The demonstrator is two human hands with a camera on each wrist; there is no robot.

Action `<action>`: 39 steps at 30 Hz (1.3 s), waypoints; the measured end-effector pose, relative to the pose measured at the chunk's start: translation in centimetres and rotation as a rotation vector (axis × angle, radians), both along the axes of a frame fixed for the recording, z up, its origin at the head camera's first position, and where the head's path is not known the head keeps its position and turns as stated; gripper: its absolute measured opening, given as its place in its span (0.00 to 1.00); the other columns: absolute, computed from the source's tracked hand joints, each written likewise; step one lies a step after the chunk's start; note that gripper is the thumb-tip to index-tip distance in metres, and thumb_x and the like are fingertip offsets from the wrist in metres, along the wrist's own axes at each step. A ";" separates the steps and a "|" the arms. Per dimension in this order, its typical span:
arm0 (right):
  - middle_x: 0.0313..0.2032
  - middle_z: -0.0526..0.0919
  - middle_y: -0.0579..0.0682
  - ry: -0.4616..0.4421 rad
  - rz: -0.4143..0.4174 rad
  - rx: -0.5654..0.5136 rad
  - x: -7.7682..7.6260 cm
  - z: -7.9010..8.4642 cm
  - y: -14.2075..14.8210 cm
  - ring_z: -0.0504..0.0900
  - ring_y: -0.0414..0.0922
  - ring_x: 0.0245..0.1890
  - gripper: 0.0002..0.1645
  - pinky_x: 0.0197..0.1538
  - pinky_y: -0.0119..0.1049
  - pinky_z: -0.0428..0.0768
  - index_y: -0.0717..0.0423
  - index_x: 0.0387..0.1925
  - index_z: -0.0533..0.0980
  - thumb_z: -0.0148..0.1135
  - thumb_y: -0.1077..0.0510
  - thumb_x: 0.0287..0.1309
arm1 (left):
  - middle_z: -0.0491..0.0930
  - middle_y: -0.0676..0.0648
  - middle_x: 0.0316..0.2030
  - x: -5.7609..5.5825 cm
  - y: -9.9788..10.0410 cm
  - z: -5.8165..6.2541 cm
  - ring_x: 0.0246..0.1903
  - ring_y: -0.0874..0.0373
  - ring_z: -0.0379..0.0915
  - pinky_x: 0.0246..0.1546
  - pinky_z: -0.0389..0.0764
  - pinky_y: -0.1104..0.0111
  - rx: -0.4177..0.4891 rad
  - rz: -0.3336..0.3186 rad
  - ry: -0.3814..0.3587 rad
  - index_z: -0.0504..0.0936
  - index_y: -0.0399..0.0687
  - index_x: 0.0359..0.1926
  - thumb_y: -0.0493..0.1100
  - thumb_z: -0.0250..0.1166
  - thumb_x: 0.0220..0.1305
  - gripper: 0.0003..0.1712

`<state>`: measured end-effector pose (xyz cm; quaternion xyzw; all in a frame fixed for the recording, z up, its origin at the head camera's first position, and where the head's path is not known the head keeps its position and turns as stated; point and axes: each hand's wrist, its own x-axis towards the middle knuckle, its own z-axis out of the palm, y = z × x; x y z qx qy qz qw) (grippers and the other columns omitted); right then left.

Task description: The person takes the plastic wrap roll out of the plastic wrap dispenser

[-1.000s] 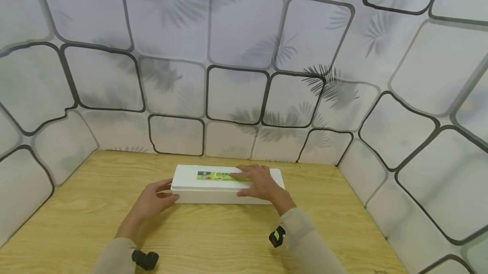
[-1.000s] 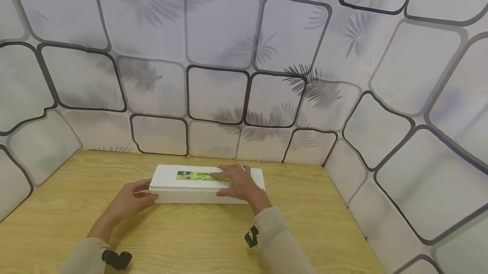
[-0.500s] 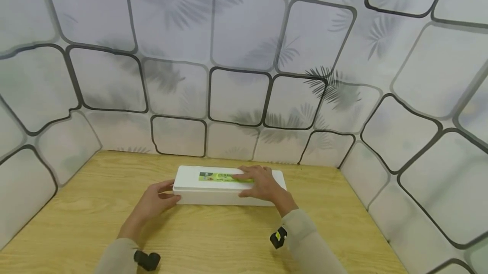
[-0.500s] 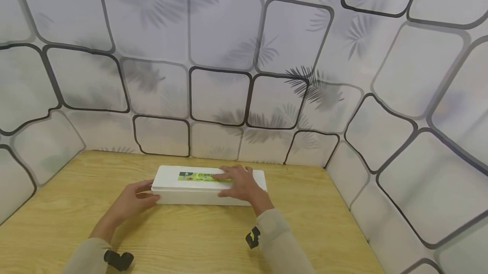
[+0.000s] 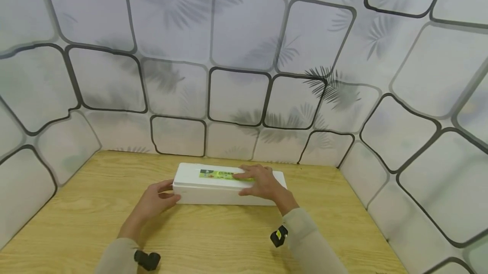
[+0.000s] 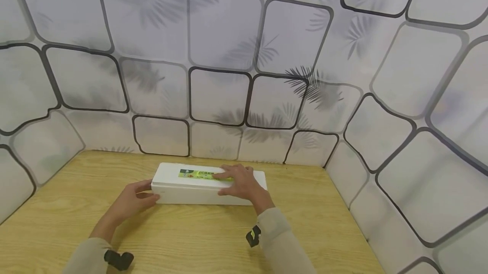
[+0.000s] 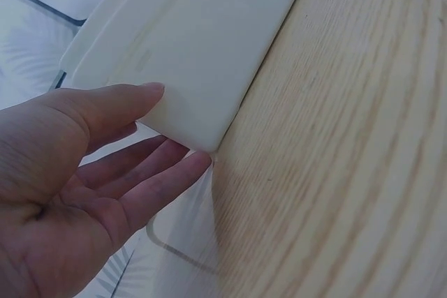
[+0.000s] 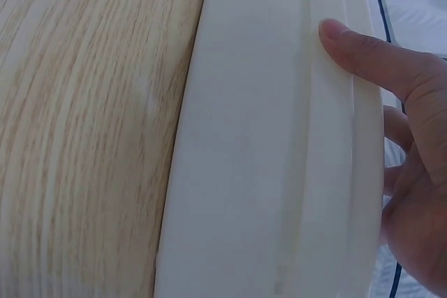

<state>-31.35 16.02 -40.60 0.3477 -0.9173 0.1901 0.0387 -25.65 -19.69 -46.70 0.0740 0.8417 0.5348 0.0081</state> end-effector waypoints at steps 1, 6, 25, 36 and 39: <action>0.72 0.75 0.54 0.001 -0.001 -0.002 0.0 0.0 0.0 0.74 0.60 0.68 0.33 0.60 0.66 0.67 0.42 0.62 0.82 0.78 0.45 0.53 | 0.73 0.23 0.64 0.0 0.0 0.0 0.56 0.33 0.82 0.48 0.90 0.62 0.002 -0.003 0.004 0.66 0.25 0.71 0.38 0.69 0.68 0.37; 0.71 0.75 0.54 0.001 -0.006 -0.018 -0.1 0.1 0.2 0.74 0.59 0.68 0.33 0.58 0.64 0.67 0.41 0.61 0.82 0.79 0.46 0.52 | 0.73 0.22 0.64 0.0 -0.1 -0.1 0.56 0.33 0.82 0.47 0.90 0.63 0.020 -0.012 0.015 0.66 0.25 0.71 0.38 0.70 0.68 0.37; 0.70 0.77 0.54 0.017 -0.037 -0.021 0.0 0.7 2.0 0.75 0.61 0.69 0.32 0.62 0.75 0.66 0.43 0.60 0.83 0.80 0.47 0.52 | 0.72 0.21 0.65 0.4 0.2 0.3 0.55 0.33 0.82 0.46 0.90 0.63 0.029 -0.010 0.019 0.66 0.26 0.72 0.36 0.69 0.67 0.37; 0.68 0.79 0.56 0.068 -0.043 -0.017 -0.2 1.0 3.2 0.78 0.65 0.66 0.32 0.60 0.74 0.70 0.43 0.58 0.84 0.81 0.46 0.49 | 0.73 0.22 0.65 0.2 0.2 0.1 0.55 0.33 0.82 0.47 0.90 0.62 0.004 0.001 0.014 0.67 0.27 0.72 0.37 0.69 0.68 0.37; 0.68 0.78 0.56 0.064 -0.048 -0.012 -0.3 1.2 3.6 0.77 0.65 0.66 0.32 0.62 0.75 0.69 0.43 0.59 0.84 0.81 0.46 0.50 | 0.72 0.22 0.65 0.2 0.2 0.2 0.56 0.33 0.82 0.48 0.90 0.61 -0.005 0.008 0.007 0.66 0.28 0.72 0.37 0.69 0.68 0.37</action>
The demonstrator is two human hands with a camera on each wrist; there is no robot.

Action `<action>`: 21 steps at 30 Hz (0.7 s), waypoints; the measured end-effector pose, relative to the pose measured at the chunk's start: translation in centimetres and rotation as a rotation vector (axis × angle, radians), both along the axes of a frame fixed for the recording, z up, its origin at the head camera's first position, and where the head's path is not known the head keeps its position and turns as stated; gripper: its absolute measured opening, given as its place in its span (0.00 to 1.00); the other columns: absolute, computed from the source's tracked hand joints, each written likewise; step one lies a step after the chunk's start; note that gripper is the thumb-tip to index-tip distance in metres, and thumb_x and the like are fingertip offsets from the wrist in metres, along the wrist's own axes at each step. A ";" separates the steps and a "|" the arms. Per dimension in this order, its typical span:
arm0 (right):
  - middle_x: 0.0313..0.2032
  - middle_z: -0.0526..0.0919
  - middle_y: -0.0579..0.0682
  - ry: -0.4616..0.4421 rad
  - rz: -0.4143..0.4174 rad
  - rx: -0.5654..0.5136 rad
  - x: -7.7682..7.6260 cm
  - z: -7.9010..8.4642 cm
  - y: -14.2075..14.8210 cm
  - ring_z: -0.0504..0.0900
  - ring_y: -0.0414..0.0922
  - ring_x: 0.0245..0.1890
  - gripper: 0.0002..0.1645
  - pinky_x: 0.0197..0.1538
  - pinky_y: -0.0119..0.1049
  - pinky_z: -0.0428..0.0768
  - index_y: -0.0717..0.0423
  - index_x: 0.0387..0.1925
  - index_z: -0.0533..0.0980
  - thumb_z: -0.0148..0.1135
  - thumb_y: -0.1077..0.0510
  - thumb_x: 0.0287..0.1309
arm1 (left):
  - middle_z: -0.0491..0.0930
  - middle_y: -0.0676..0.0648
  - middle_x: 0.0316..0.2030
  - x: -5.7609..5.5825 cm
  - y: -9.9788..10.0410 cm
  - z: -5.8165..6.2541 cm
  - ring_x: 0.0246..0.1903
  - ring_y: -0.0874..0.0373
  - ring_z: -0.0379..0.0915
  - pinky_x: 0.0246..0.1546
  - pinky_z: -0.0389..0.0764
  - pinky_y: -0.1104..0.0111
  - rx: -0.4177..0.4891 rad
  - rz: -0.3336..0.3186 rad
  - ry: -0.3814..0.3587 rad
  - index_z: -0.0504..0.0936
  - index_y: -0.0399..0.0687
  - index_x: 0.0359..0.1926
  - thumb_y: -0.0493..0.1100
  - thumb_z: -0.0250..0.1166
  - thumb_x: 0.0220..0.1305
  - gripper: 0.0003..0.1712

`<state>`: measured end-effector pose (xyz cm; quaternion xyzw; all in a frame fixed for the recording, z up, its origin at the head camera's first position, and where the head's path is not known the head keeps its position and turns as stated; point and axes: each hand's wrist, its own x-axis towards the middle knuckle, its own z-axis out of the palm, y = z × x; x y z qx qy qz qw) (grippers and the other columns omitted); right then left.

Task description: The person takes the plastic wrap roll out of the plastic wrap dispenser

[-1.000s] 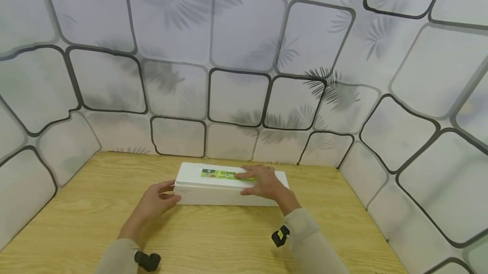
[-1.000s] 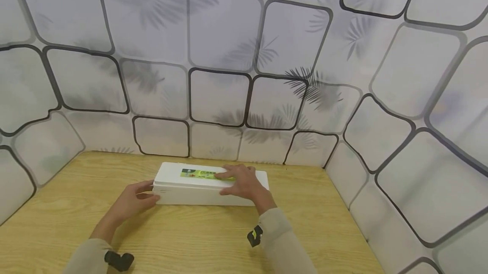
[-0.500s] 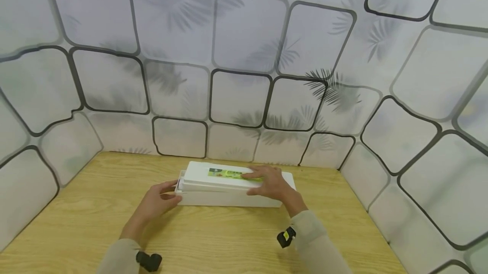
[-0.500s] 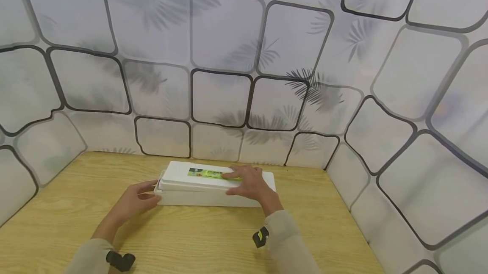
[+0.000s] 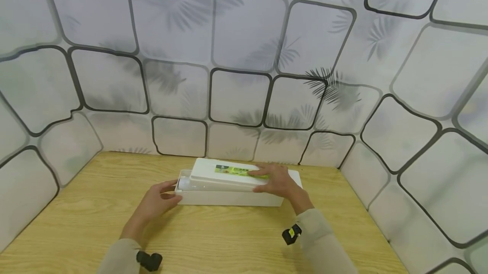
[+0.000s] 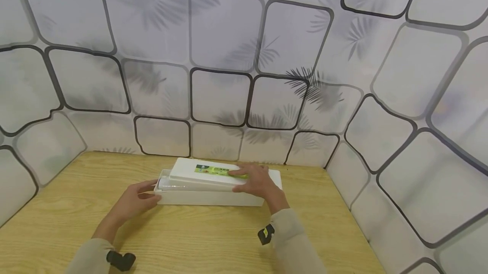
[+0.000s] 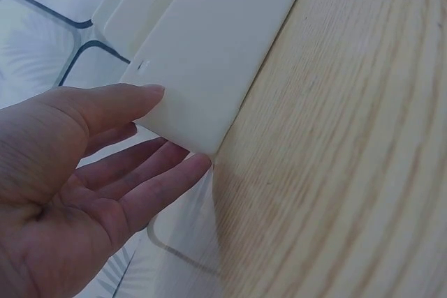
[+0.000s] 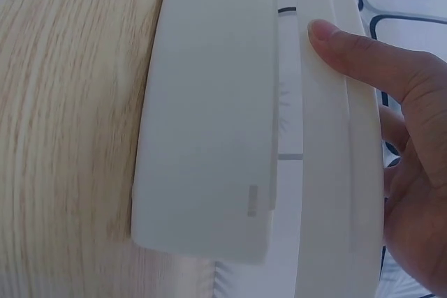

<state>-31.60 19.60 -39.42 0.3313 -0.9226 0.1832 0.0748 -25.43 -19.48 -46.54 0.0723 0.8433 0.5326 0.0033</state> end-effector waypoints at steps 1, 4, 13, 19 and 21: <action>0.69 0.78 0.56 -0.003 -0.003 0.000 0.0 0.1 0.1 0.77 0.65 0.66 0.32 0.61 0.76 0.68 0.44 0.59 0.84 0.81 0.46 0.50 | 0.72 0.22 0.66 0.0 0.0 0.0 0.56 0.33 0.82 0.48 0.90 0.61 -0.002 0.004 -0.003 0.67 0.28 0.72 0.37 0.69 0.68 0.37; 0.69 0.78 0.56 -0.008 -0.014 0.003 0.1 0.4 0.4 0.77 0.65 0.66 0.32 0.61 0.77 0.68 0.44 0.59 0.84 0.81 0.47 0.50 | 0.72 0.23 0.66 0.1 0.0 0.1 0.56 0.33 0.82 0.49 0.90 0.61 -0.002 0.005 -0.003 0.67 0.28 0.72 0.37 0.69 0.68 0.36; 0.66 0.79 0.60 0.021 -0.011 -0.016 -0.2 0.7 1.9 0.78 0.66 0.64 0.31 0.59 0.74 0.74 0.46 0.58 0.85 0.81 0.48 0.49 | 0.72 0.22 0.65 0.1 0.0 0.2 0.56 0.33 0.82 0.49 0.90 0.60 0.001 -0.002 0.009 0.67 0.28 0.72 0.38 0.70 0.68 0.37; 0.68 0.78 0.60 0.000 -0.052 0.002 -0.2 0.8 2.7 0.77 0.66 0.65 0.31 0.62 0.78 0.69 0.44 0.58 0.84 0.80 0.47 0.51 | 0.73 0.23 0.65 0.1 0.2 0.2 0.56 0.33 0.82 0.48 0.90 0.62 0.008 0.011 -0.008 0.67 0.30 0.72 0.37 0.69 0.68 0.36; 0.68 0.78 0.59 -0.004 -0.064 0.007 -0.2 0.8 3.0 0.76 0.67 0.66 0.31 0.62 0.80 0.67 0.44 0.59 0.84 0.80 0.47 0.51 | 0.73 0.23 0.65 0.2 0.1 0.2 0.56 0.33 0.82 0.48 0.90 0.62 0.010 0.009 -0.009 0.67 0.29 0.72 0.37 0.69 0.68 0.36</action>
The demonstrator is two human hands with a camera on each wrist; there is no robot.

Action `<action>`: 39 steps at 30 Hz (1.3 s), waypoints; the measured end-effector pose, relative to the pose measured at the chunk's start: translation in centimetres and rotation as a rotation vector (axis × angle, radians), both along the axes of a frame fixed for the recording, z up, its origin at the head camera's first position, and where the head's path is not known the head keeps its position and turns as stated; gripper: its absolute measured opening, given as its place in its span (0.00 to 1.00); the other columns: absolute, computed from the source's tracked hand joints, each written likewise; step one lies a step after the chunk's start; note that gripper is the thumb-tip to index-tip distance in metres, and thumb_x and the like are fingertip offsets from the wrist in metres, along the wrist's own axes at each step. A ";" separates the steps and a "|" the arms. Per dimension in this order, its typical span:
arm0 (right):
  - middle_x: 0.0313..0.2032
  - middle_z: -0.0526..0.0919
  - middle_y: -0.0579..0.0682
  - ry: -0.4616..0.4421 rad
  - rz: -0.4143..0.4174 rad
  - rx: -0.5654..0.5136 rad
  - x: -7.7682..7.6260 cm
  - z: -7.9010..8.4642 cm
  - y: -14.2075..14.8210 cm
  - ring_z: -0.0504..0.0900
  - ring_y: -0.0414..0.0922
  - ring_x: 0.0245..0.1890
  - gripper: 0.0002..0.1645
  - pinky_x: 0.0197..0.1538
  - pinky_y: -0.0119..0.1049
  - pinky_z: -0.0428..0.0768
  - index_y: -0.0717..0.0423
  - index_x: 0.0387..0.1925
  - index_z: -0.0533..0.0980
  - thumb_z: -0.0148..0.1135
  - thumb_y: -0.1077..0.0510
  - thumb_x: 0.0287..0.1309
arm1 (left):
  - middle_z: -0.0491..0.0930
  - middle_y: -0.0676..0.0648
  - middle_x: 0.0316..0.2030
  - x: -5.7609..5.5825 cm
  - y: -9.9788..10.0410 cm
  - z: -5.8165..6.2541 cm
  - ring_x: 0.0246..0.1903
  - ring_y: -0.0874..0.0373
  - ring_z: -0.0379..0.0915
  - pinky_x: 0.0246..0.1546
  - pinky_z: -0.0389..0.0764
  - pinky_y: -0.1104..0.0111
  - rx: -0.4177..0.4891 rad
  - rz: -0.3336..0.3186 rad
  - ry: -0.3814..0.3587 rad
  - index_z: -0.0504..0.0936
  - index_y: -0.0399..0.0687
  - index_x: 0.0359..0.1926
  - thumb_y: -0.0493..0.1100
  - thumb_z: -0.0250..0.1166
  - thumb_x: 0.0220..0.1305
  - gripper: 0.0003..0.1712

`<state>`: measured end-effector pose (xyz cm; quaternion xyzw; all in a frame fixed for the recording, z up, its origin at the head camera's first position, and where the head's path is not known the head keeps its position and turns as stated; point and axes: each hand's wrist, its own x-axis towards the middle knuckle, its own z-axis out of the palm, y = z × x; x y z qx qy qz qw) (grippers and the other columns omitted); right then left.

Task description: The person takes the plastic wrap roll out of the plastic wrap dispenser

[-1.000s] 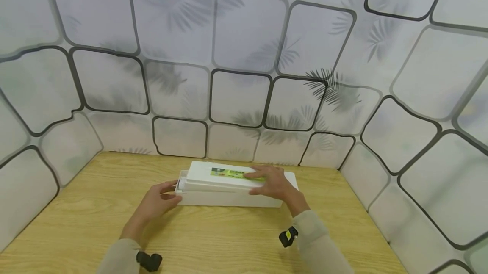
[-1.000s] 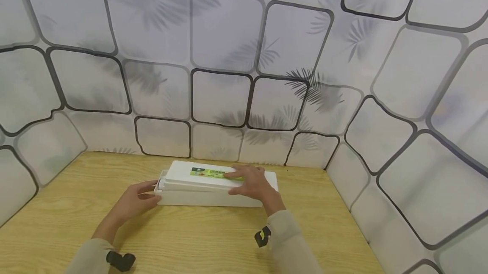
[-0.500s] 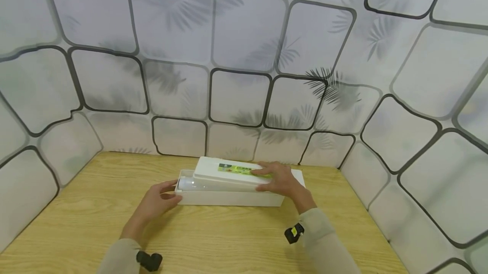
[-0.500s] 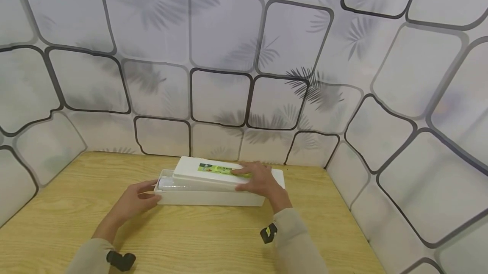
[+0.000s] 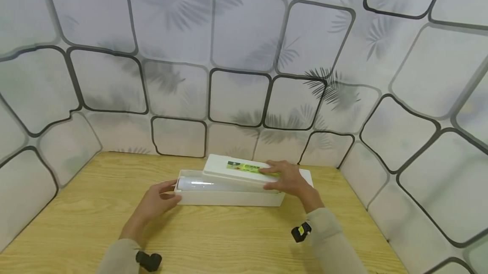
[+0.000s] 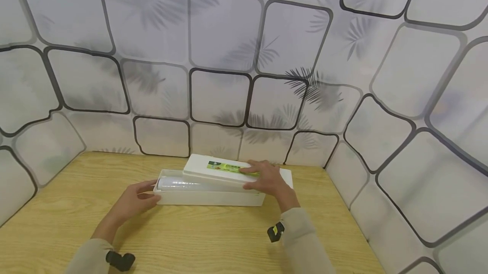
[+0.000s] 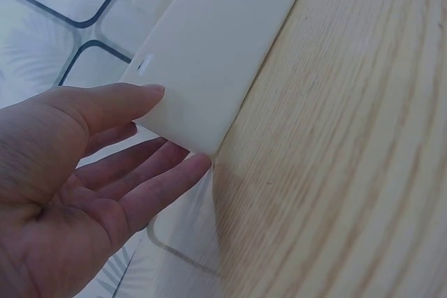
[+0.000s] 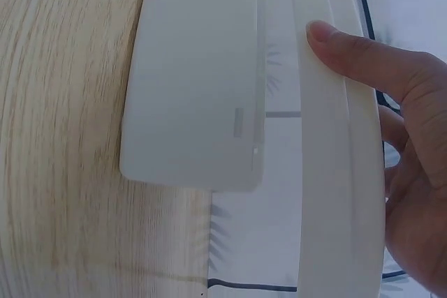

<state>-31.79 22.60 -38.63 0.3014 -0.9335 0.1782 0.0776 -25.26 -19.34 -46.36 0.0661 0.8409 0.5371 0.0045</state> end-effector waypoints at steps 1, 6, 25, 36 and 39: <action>0.68 0.78 0.59 0.005 -0.004 0.007 0.0 0.0 0.1 0.77 0.66 0.65 0.31 0.63 0.79 0.68 0.45 0.59 0.84 0.80 0.47 0.51 | 0.72 0.22 0.65 0.0 0.0 0.0 0.56 0.33 0.82 0.48 0.90 0.62 0.000 -0.005 0.004 0.67 0.29 0.72 0.37 0.69 0.68 0.36; 0.66 0.79 0.61 0.033 0.015 0.006 -0.1 0.2 0.8 0.80 0.65 0.63 0.31 0.56 0.64 0.81 0.46 0.58 0.85 0.80 0.47 0.50 | 0.73 0.23 0.65 0.0 -0.1 -0.1 0.56 0.34 0.82 0.48 0.90 0.63 -0.001 0.003 0.002 0.67 0.29 0.72 0.37 0.70 0.67 0.37; 0.66 0.80 0.62 0.044 -0.063 0.008 -0.4 -0.2 3.7 0.81 0.67 0.61 0.32 0.48 0.64 0.81 0.46 0.58 0.84 0.80 0.45 0.50 | 0.72 0.24 0.66 0.1 -0.2 0.2 0.56 0.35 0.82 0.49 0.90 0.60 -0.036 0.004 0.007 0.67 0.31 0.73 0.39 0.70 0.68 0.37; 0.68 0.77 0.61 -0.003 -0.121 -0.037 -0.1 -0.7 5.5 0.76 0.70 0.65 0.33 0.59 0.86 0.62 0.47 0.61 0.83 0.79 0.47 0.52 | 0.72 0.24 0.66 0.1 -0.1 0.0 0.56 0.35 0.82 0.52 0.89 0.57 -0.043 0.003 0.008 0.68 0.31 0.72 0.40 0.70 0.68 0.37; 0.67 0.79 0.61 0.018 -0.134 -0.028 -0.1 -0.6 5.8 0.78 0.69 0.63 0.33 0.56 0.83 0.65 0.47 0.60 0.83 0.80 0.47 0.51 | 0.73 0.24 0.66 0.0 0.0 -0.1 0.56 0.36 0.82 0.50 0.89 0.58 -0.032 0.006 -0.001 0.68 0.31 0.72 0.39 0.70 0.68 0.37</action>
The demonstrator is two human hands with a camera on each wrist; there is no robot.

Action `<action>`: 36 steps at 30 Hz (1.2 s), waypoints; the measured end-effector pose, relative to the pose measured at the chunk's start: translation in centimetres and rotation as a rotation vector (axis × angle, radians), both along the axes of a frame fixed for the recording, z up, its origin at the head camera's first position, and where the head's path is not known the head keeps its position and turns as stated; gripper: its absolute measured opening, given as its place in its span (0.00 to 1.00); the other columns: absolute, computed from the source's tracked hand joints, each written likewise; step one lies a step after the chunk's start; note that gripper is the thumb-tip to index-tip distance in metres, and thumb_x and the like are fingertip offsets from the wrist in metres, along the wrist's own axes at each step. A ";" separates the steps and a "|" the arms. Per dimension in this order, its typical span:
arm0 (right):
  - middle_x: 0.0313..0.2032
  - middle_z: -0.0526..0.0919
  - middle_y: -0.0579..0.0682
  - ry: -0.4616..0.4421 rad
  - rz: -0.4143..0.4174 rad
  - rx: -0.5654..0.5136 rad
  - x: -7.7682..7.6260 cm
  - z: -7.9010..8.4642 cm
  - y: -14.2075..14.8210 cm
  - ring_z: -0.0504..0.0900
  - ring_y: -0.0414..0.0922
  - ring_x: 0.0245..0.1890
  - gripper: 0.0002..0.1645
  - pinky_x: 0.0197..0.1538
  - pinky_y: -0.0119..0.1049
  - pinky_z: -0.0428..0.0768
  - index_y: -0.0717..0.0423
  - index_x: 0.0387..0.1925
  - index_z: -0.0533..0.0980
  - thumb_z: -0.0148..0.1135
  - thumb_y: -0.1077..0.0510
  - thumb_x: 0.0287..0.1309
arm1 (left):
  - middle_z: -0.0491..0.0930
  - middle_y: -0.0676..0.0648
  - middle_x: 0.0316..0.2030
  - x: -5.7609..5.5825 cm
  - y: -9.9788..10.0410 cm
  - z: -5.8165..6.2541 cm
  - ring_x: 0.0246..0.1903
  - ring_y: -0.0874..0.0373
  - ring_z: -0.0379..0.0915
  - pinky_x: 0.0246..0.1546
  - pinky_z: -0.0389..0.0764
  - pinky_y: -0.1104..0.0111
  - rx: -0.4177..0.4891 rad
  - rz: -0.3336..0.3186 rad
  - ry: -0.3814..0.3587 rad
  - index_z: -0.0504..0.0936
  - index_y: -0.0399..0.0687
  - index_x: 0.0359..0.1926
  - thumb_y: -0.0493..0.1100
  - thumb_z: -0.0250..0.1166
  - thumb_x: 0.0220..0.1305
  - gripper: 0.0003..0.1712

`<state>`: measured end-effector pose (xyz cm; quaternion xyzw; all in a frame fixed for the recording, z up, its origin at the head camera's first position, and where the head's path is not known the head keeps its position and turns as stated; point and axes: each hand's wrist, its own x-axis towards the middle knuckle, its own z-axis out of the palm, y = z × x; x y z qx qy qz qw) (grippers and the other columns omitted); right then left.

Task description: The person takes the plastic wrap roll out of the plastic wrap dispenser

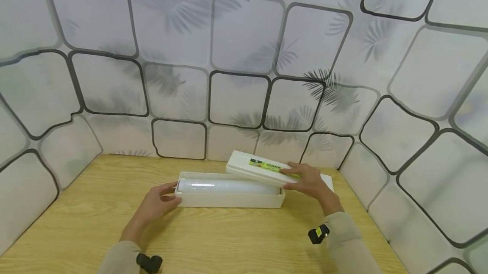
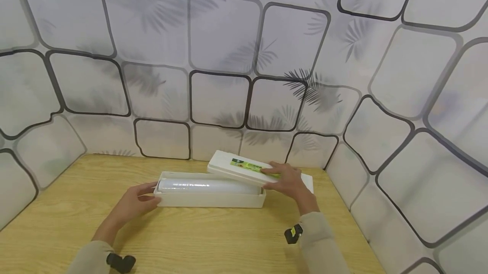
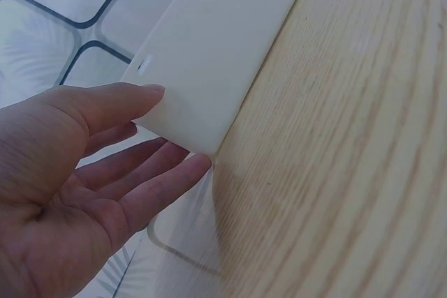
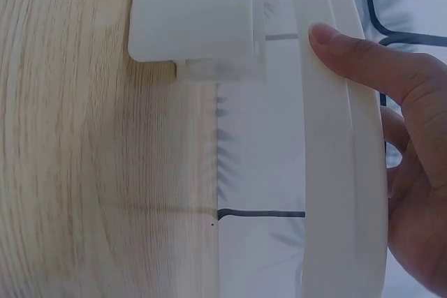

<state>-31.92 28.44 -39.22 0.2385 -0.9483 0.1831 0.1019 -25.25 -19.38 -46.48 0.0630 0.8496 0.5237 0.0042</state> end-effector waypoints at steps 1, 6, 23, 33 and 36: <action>0.66 0.79 0.61 0.005 -0.008 0.004 0.0 0.0 0.1 0.79 0.69 0.63 0.33 0.56 0.82 0.67 0.47 0.60 0.84 0.80 0.47 0.51 | 0.73 0.24 0.66 0.0 0.0 0.0 0.56 0.35 0.82 0.50 0.89 0.59 0.005 -0.003 -0.001 0.68 0.31 0.72 0.39 0.70 0.68 0.37; 0.66 0.79 0.61 0.019 -0.039 0.034 -0.1 0.0 1.0 0.79 0.68 0.62 0.33 0.53 0.76 0.72 0.47 0.59 0.84 0.80 0.46 0.50 | 0.73 0.24 0.65 -0.2 0.0 -0.3 0.55 0.36 0.83 0.48 0.90 0.61 0.016 -0.002 -0.005 0.67 0.30 0.73 0.38 0.69 0.68 0.37; 0.65 0.79 0.64 0.045 -0.085 0.033 0.4 -0.4 4.4 0.79 0.71 0.61 0.33 0.51 0.74 0.76 0.50 0.58 0.84 0.80 0.45 0.50 | 0.73 0.22 0.64 -0.2 0.0 -0.4 0.56 0.33 0.82 0.47 0.90 0.62 0.041 -0.013 0.017 0.67 0.27 0.72 0.37 0.70 0.67 0.37; 0.65 0.79 0.65 0.048 -0.147 0.010 0.9 -0.8 6.1 0.78 0.71 0.62 0.33 0.54 0.78 0.71 0.50 0.57 0.85 0.80 0.45 0.49 | 0.72 0.22 0.65 -0.1 0.1 -0.1 0.56 0.33 0.82 0.48 0.90 0.61 0.023 -0.011 0.009 0.66 0.28 0.72 0.37 0.69 0.68 0.37; 0.65 0.79 0.66 0.048 -0.147 -0.002 1.0 -0.9 6.7 0.78 0.72 0.62 0.33 0.54 0.81 0.69 0.51 0.57 0.85 0.80 0.45 0.49 | 0.72 0.22 0.65 0.0 0.1 0.0 0.56 0.33 0.82 0.48 0.90 0.61 0.021 -0.013 0.010 0.66 0.28 0.72 0.37 0.69 0.68 0.37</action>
